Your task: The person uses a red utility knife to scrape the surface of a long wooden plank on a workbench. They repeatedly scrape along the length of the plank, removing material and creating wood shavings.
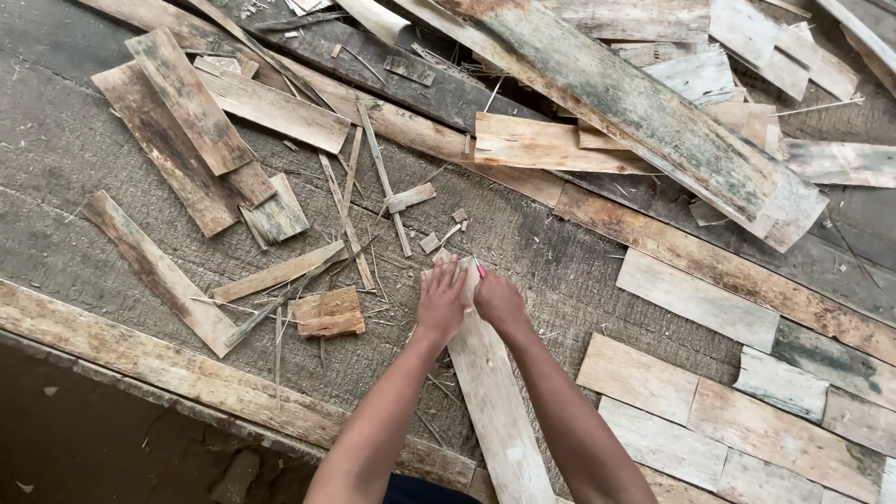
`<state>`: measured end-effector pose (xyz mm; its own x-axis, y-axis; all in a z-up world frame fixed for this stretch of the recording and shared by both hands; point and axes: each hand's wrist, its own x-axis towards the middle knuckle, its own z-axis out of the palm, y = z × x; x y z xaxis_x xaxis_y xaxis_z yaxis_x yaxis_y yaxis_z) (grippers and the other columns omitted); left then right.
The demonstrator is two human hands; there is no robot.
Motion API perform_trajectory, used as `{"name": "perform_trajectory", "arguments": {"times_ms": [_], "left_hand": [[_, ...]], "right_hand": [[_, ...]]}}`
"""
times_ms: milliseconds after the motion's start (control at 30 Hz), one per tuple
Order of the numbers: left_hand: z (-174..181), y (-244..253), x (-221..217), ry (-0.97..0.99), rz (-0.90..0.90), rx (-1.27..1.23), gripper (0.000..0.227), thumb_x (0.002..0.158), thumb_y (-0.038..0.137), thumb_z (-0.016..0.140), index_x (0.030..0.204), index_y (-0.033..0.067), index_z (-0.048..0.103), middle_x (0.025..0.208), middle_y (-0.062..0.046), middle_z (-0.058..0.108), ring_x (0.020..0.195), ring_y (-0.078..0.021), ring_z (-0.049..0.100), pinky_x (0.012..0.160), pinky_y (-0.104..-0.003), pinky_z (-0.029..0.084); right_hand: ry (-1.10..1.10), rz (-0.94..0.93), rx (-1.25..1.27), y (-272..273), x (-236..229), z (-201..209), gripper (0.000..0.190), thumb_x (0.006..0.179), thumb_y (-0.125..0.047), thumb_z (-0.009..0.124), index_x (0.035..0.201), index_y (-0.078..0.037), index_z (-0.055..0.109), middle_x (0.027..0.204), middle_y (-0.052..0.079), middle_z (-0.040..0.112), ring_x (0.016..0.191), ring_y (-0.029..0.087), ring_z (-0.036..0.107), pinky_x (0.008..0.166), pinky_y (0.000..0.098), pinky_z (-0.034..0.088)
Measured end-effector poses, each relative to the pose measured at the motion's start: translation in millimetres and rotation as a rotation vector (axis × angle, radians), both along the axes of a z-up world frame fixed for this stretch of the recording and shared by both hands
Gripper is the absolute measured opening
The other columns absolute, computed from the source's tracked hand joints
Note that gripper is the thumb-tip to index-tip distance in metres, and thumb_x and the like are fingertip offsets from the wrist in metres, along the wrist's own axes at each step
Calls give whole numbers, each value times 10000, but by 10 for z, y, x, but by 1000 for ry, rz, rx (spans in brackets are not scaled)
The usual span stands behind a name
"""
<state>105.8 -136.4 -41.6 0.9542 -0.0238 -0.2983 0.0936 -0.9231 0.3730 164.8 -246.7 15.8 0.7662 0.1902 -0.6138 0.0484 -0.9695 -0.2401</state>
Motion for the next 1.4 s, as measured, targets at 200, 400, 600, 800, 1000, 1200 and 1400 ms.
{"name": "perform_trajectory", "arguments": {"times_ms": [200, 400, 600, 800, 1000, 1200, 1400], "left_hand": [[261, -14, -3, 79, -5, 32, 829, 893, 394, 728, 1597, 191, 339, 1725, -47, 133, 1578, -366, 102, 1204, -680, 214], [166, -75, 40, 142, 24, 44, 838, 909, 372, 730, 1608, 183, 308, 1733, -44, 85, 1582, -369, 53, 1190, -716, 193], [208, -51, 19, 145, 34, 61, 784, 952, 365, 668, 1617, 218, 280, 1739, -11, 51, 1585, -341, 18, 1180, -732, 172], [340, -56, -42, 125, 45, 57, 780, 941, 322, 679, 1611, 236, 288, 1741, 27, 31, 1588, -325, 21, 1157, -765, 179], [184, -113, -45, 70, 71, 117, 808, 919, 349, 714, 1603, 256, 293, 1736, 10, 57, 1582, -339, 45, 1119, -827, 143], [255, -240, -352, -135, 45, 145, 628, 904, 264, 737, 1476, 205, 485, 1706, -87, 173, 1566, -392, 106, 1110, -809, 211], [198, -340, -490, 21, 89, 128, 856, 900, 532, 667, 1612, 285, 262, 1737, -11, 27, 1581, -348, 15, 1112, -828, 153]], "right_hand": [[18, -11, 31, -55, -43, -43, 434, 964, -226, 282, 1117, 35, 593, 1062, 329, 710, 1041, 536, 694, 865, 578, 579], [21, -14, 17, -115, -152, 8, 423, 978, -216, 268, 1112, 31, 584, 1077, 340, 701, 1053, 537, 690, 882, 569, 580], [47, -22, 12, -99, -382, 440, 418, 991, -263, 283, 1123, 0, 579, 1081, 326, 704, 1048, 520, 699, 878, 575, 578], [87, -33, -1, -181, -532, 597, 422, 996, -255, 285, 1143, 3, 585, 1079, 314, 705, 1080, 524, 686, 878, 582, 577], [66, -7, 25, -494, -609, -113, 434, 1001, -255, 299, 1116, 37, 598, 1066, 331, 705, 1057, 531, 692, 876, 579, 573], [49, -3, 48, -471, -597, -60, 443, 994, -246, 295, 1112, 48, 604, 1059, 338, 704, 1050, 535, 691, 865, 589, 572], [69, -11, 48, -590, -675, -311, 428, 1010, -230, 295, 1160, 45, 588, 1095, 330, 692, 1087, 539, 676, 914, 590, 560]]}}
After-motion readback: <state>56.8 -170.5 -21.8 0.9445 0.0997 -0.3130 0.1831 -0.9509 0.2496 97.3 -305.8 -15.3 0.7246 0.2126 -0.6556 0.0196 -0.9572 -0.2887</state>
